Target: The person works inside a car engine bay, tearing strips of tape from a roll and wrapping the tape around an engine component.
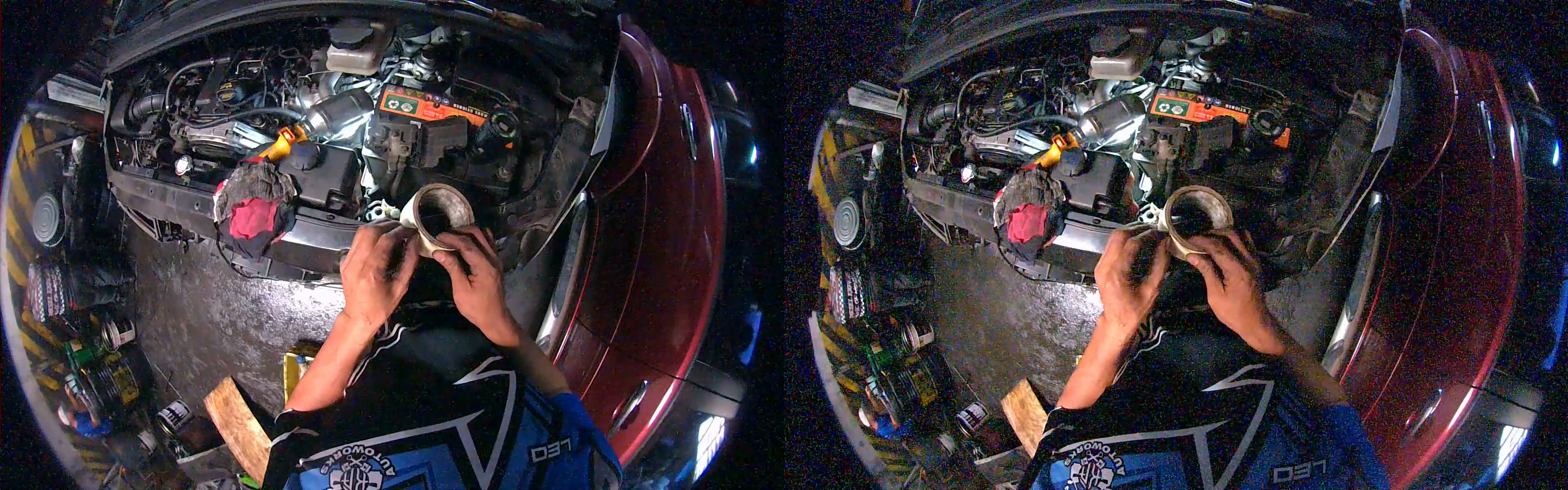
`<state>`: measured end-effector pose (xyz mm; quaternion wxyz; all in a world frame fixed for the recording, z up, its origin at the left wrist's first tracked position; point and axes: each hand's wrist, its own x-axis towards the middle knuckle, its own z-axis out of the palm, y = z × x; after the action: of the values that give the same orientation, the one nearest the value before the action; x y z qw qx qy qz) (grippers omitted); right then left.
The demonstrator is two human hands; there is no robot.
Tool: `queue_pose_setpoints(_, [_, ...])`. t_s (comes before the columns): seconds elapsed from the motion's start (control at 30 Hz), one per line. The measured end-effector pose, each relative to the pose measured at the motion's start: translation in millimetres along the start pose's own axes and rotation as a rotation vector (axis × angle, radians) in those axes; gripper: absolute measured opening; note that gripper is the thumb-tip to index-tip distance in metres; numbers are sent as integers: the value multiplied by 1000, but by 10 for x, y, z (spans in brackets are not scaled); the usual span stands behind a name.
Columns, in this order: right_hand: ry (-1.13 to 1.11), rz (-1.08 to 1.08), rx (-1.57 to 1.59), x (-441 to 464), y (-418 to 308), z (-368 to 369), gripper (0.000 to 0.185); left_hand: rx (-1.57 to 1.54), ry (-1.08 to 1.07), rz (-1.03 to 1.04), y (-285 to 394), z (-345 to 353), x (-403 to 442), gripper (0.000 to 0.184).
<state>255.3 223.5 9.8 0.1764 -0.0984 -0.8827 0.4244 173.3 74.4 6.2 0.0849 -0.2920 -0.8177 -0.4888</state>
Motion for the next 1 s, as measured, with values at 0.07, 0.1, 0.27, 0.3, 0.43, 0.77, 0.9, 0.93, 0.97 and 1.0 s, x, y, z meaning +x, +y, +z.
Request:
queue_pose_setpoints(0.07, [-31, -28, -2, 7, 11, -29, 22, 39, -16, 30, 28, -46, 45, 23])
queue_pose_setpoints(0.1, [-47, -42, -3, 9, 8, -39, 22, 24, -45, 50, 4, -62, 56, 23])
queue_pose_setpoints(0.27, [-66, 279, 207, -18, -76, -25, 27, -213, -181, -225, -85, -74, 4, 26])
queue_pose_setpoints(0.3, [-73, 290, 203, -18, -70, -23, 27, -281, -141, -277, -63, -69, -6, 28])
queue_pose_setpoints(0.43, [-68, 320, 221, -13, -78, -24, 28, -268, -48, -258, 99, -63, 32, 29])
queue_pose_setpoints(0.77, [-192, -183, -165, -13, -145, -132, 33, -78, 43, -138, 88, -244, -29, 15])
queue_pose_setpoints(0.9, [-326, -259, 65, -86, -100, -143, 29, -133, -21, -239, 158, -408, -128, 14])
queue_pose_setpoints(0.93, [-363, -299, 67, -98, -118, -169, 29, -199, -63, -240, 155, -466, -138, 14])
queue_pose_setpoints(0.97, [-400, -338, 69, -108, -112, -181, 28, -259, -65, -319, 200, -505, -141, 16])
queue_pose_setpoints(1.0, [-404, -345, 101, -114, -75, -169, 28, -323, -62, -401, 208, -519, -130, 17])
